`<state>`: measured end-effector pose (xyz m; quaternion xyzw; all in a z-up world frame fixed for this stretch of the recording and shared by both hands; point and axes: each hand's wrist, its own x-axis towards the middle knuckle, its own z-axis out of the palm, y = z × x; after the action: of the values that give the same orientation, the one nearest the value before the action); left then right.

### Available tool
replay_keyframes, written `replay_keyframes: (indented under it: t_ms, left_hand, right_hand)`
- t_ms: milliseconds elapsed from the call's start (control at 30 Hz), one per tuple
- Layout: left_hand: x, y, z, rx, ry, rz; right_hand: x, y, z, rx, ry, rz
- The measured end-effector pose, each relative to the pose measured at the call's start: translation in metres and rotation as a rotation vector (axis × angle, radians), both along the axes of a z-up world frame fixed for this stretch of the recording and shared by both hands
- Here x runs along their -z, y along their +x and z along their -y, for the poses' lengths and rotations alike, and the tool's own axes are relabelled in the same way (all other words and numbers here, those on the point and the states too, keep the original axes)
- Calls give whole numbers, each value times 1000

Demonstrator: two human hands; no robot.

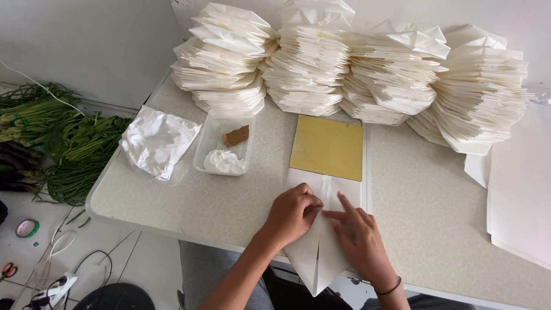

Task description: A person folds white paper sheets around a gold cardboard template to create uniform folded items.

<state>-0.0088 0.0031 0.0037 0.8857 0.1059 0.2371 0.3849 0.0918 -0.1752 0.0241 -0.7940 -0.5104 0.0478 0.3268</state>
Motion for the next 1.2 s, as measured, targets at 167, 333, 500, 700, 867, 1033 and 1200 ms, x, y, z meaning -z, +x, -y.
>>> replay_keyframes:
  t_ms: [167,333,500,700,867,1033,1200]
  left_hand:
    - [-8,-2,1,4,22,-34]
    - [-17,-4,1,13,-34,-73]
    - [-15,-6,-2,38,-59,-60]
    - [-32,-17,-3,133,-176,-129]
    - [-34,-23,-1,126,-202,-85]
    - [-43,-27,-5,162,-237,-194]
    - [-37,-27,-8,230,-208,-162]
  right_hand:
    - [-29,-4,-24,334,-8,-484]
    - [-33,-1,-42,409,-157,-499]
    - [-37,5,-49,373,-181,-485]
    - [-43,10,-54,257,-304,-412]
    - [-29,13,-52,170,-336,-278]
    - [-28,5,-44,37,5,-220]
    - [-22,3,-26,18,131,-206]
